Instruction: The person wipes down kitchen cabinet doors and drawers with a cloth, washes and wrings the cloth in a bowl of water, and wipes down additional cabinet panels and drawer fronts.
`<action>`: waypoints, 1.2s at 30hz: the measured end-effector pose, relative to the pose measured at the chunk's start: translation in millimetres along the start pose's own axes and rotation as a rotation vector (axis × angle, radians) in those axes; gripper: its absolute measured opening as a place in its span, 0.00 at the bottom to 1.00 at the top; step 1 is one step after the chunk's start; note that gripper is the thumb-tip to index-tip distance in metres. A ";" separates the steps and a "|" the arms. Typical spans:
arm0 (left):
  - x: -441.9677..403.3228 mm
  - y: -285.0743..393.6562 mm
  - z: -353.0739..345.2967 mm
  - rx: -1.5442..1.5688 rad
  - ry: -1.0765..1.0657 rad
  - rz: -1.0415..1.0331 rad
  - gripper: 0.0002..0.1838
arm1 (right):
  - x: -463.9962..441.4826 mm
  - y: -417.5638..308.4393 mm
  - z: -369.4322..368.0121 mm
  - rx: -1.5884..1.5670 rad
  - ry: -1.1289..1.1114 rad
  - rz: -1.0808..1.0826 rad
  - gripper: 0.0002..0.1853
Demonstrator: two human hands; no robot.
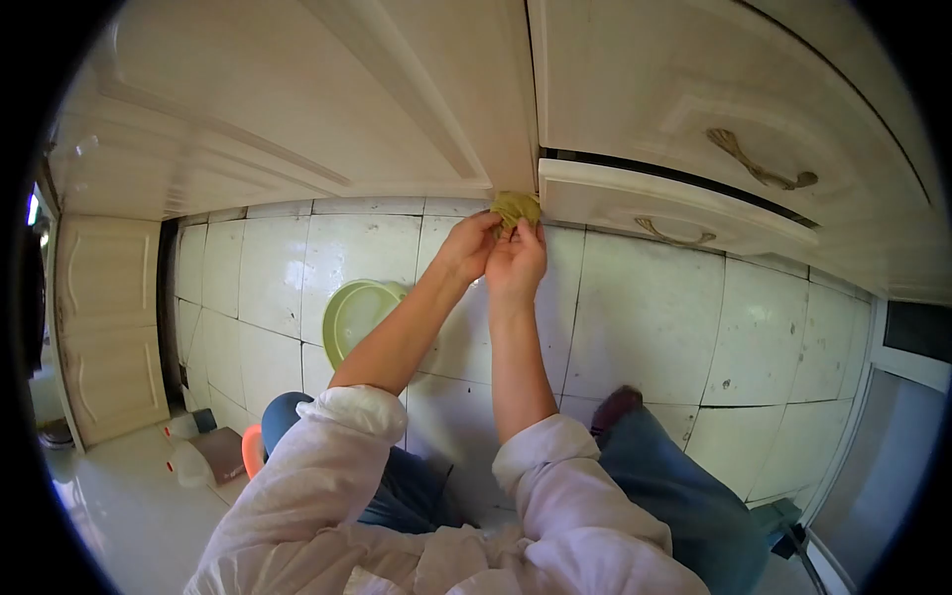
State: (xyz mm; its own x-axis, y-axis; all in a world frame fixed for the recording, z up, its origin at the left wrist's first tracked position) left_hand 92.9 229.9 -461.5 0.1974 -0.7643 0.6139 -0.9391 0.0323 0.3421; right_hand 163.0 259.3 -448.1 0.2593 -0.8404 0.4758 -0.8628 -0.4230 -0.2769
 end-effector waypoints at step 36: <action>20.4 -23.6 -58.5 -1.713 0.467 -1.391 0.27 | -22.1 -91.8 -41.0 0.595 -0.156 0.413 0.06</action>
State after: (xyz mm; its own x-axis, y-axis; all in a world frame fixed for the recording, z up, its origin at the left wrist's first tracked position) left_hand 135.5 251.2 -415.4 0.5806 -0.6490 -0.4916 0.7960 0.3256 0.5103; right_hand 218.7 330.6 -399.0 0.0619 -0.9905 0.1231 -0.5337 -0.1371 -0.8345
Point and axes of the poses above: each hand's wrist, its own x-axis away from the middle knuckle, its own z-axis out of the back of the hand, y = z × x, the point moved 4 cm from there along -x, towards the middle knuckle, and after that the axes turned 10 degrees about z, right-handed, at the moved point
